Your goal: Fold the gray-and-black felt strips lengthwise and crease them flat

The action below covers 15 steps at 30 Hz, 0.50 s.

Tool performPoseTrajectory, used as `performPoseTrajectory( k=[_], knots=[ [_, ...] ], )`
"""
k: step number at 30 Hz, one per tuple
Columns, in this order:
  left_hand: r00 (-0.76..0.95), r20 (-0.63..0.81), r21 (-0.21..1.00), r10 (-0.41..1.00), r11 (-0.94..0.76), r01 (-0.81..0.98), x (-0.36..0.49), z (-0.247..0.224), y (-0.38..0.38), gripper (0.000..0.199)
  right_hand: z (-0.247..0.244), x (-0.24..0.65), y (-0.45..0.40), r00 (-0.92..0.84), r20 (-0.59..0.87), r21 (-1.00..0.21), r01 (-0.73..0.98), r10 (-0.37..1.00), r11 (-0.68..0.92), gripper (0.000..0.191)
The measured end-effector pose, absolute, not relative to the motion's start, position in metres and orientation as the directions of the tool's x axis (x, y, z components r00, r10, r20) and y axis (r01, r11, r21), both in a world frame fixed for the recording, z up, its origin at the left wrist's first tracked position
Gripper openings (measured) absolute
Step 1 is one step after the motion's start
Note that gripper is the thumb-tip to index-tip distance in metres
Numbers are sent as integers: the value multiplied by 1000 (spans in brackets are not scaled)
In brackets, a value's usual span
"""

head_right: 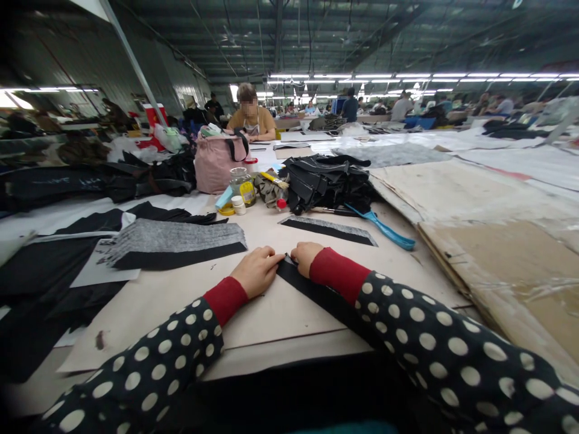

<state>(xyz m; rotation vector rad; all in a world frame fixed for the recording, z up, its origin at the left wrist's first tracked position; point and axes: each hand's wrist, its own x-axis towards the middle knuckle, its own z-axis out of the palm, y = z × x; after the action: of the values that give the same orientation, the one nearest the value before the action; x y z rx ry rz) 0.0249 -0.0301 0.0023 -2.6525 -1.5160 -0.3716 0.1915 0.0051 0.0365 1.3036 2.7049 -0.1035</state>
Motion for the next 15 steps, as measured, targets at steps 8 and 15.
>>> performPoseTrajectory(
  k=[8,15],
  knots=[
    [545,193,157,816,-574,804,27,4,6,23,11,192,-4,-554,46,-209,809,831,550,31],
    [561,249,374,790,-613,696,21,-7,20,26,-1,195,-7,-553,127,-300,770,823,563,36]
  ],
)
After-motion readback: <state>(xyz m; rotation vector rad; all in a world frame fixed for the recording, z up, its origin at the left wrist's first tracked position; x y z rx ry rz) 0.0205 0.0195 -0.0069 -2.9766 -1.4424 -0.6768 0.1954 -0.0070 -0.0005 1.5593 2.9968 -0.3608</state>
